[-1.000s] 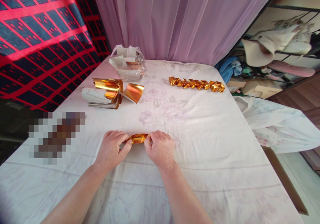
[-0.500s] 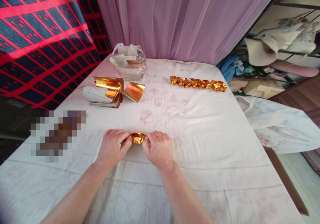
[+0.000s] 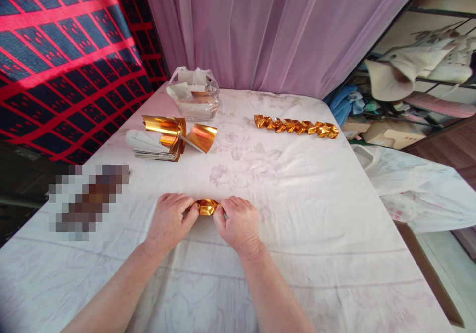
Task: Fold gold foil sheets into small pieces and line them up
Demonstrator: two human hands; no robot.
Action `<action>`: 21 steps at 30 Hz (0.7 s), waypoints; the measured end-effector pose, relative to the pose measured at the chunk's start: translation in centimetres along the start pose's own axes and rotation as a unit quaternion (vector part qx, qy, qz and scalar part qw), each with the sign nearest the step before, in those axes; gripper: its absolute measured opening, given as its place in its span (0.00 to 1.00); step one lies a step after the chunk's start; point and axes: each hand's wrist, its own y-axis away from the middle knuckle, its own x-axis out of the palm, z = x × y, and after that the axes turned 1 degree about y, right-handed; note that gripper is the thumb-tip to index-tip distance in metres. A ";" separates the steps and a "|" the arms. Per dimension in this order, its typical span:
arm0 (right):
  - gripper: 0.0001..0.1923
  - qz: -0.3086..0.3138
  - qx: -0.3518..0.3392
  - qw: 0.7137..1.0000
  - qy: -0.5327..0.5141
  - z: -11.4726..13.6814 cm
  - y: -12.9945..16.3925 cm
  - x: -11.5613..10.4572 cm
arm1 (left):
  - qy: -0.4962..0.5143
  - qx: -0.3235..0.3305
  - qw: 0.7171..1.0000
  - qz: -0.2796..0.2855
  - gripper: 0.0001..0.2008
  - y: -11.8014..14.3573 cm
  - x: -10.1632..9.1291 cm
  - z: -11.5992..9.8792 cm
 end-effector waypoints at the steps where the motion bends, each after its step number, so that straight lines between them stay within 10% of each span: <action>1: 0.15 0.000 0.007 1.000 0.000 -0.1 0.0 0.1 | 0.008 0.008 1.000 -0.006 0.13 0.0 0.0 -0.1; 21: 0.15 0.011 0.038 0.999 -0.029 -0.5 0.2 0.5 | 0.105 0.043 0.993 -0.019 0.13 0.2 0.5 -0.1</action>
